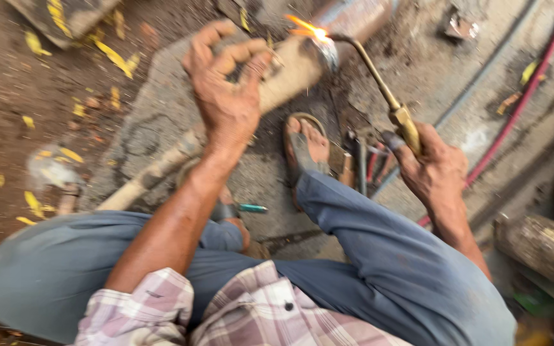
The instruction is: The person sits on the ground holding a gas torch in one hand and a filler rod in the other, brazing a patched section of a motorcycle exhaust pipe resting on the ground. They move the torch and rod along the seam, reposition the pipe, and continue heating the joint as sparks fly.
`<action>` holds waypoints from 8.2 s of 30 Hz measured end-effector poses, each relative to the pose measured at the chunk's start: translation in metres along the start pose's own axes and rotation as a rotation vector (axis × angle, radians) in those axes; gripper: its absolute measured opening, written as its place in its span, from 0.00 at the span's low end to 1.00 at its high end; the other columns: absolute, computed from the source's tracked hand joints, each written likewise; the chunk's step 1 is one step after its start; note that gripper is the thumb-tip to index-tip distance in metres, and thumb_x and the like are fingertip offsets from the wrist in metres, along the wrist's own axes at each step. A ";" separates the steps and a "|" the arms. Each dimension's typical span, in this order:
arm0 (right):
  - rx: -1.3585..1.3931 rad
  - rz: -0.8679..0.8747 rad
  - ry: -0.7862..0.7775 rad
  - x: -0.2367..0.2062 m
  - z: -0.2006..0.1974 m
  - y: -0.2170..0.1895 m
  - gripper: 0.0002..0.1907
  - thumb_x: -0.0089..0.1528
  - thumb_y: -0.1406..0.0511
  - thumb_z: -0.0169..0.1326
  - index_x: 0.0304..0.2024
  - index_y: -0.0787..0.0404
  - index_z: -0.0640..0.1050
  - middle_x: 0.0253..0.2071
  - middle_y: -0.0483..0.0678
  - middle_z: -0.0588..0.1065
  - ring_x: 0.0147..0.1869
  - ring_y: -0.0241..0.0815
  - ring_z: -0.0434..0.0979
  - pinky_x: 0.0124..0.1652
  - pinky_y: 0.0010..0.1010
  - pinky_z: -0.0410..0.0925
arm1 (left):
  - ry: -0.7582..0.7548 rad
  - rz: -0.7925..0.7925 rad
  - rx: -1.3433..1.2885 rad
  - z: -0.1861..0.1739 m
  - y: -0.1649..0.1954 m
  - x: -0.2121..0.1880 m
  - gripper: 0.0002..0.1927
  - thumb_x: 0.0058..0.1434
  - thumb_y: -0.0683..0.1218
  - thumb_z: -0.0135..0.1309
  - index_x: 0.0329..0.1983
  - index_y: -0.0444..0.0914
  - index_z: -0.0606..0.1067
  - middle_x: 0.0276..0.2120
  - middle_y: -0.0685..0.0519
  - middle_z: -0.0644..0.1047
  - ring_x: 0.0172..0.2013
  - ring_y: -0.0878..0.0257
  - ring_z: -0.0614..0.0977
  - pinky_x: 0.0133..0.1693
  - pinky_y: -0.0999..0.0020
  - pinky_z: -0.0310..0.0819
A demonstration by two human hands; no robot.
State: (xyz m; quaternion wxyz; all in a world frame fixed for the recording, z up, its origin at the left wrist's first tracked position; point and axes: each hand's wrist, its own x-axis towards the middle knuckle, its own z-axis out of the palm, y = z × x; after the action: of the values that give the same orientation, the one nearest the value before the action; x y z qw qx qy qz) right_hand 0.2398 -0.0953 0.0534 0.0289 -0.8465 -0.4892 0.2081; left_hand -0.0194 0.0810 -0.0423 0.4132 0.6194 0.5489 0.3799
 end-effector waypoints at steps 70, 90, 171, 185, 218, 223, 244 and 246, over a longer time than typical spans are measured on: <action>0.051 0.018 0.021 0.002 -0.002 -0.005 0.18 0.66 0.55 0.65 0.52 0.58 0.81 0.24 0.50 0.75 0.26 0.42 0.77 0.29 0.34 0.68 | 0.005 -0.031 -0.010 0.004 -0.005 0.000 0.10 0.62 0.48 0.73 0.44 0.44 0.86 0.58 0.55 0.72 0.62 0.55 0.65 0.65 0.58 0.64; 0.045 0.065 0.000 0.002 -0.003 -0.010 0.19 0.66 0.55 0.64 0.54 0.58 0.81 0.21 0.50 0.74 0.24 0.40 0.76 0.27 0.33 0.67 | 0.030 -0.035 -0.042 0.005 -0.007 0.000 0.09 0.63 0.47 0.72 0.45 0.43 0.86 0.58 0.54 0.72 0.62 0.55 0.66 0.66 0.56 0.64; 0.744 0.121 0.460 -0.045 0.061 0.094 0.14 0.78 0.63 0.64 0.57 0.68 0.78 0.41 0.42 0.75 0.42 0.29 0.70 0.43 0.22 0.66 | -0.699 0.002 0.907 -0.035 -0.003 -0.036 0.22 0.48 0.45 0.70 0.43 0.28 0.78 0.51 0.37 0.73 0.53 0.39 0.74 0.54 0.49 0.70; 0.871 0.234 0.480 -0.074 0.080 0.101 0.14 0.71 0.63 0.64 0.53 0.65 0.77 0.42 0.41 0.77 0.44 0.28 0.74 0.46 0.24 0.69 | -1.029 -0.127 1.259 -0.113 -0.017 -0.032 0.30 0.42 0.55 0.74 0.38 0.28 0.79 0.40 0.36 0.79 0.41 0.41 0.83 0.45 0.52 0.78; 0.455 0.254 -0.249 -0.061 0.072 0.080 0.19 0.63 0.56 0.62 0.37 0.68 0.77 0.23 0.62 0.73 0.27 0.61 0.76 0.33 0.48 0.68 | -0.588 0.016 0.103 -0.066 0.079 0.039 0.08 0.77 0.32 0.52 0.55 0.29 0.77 0.48 0.43 0.82 0.45 0.60 0.86 0.49 0.67 0.85; 0.360 0.166 -0.199 -0.055 0.077 0.079 0.20 0.62 0.55 0.63 0.35 0.67 0.76 0.22 0.59 0.73 0.27 0.59 0.76 0.32 0.47 0.69 | -0.484 0.015 -0.309 -0.015 0.072 0.043 0.07 0.78 0.34 0.56 0.56 0.28 0.73 0.47 0.38 0.82 0.43 0.58 0.87 0.45 0.67 0.87; 0.425 0.372 -0.231 -0.040 0.057 0.040 0.16 0.64 0.56 0.62 0.51 0.55 0.80 0.23 0.52 0.74 0.27 0.50 0.77 0.32 0.43 0.68 | -0.461 0.001 -0.108 0.038 0.046 0.024 0.05 0.73 0.36 0.60 0.50 0.32 0.79 0.44 0.51 0.83 0.43 0.69 0.84 0.47 0.74 0.82; 0.447 0.377 -0.231 -0.041 0.060 0.043 0.16 0.64 0.56 0.62 0.51 0.54 0.80 0.23 0.51 0.74 0.26 0.49 0.77 0.32 0.42 0.68 | -0.463 0.042 -0.077 0.039 0.045 0.024 0.05 0.74 0.37 0.60 0.51 0.32 0.79 0.44 0.51 0.83 0.44 0.69 0.84 0.48 0.73 0.82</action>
State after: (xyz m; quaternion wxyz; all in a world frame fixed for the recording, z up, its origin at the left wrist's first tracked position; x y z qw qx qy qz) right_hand 0.2338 -0.1617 0.0011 0.1192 -0.8657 -0.2660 0.4070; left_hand 0.0355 0.0982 -0.0143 0.5434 0.6850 0.4115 0.2571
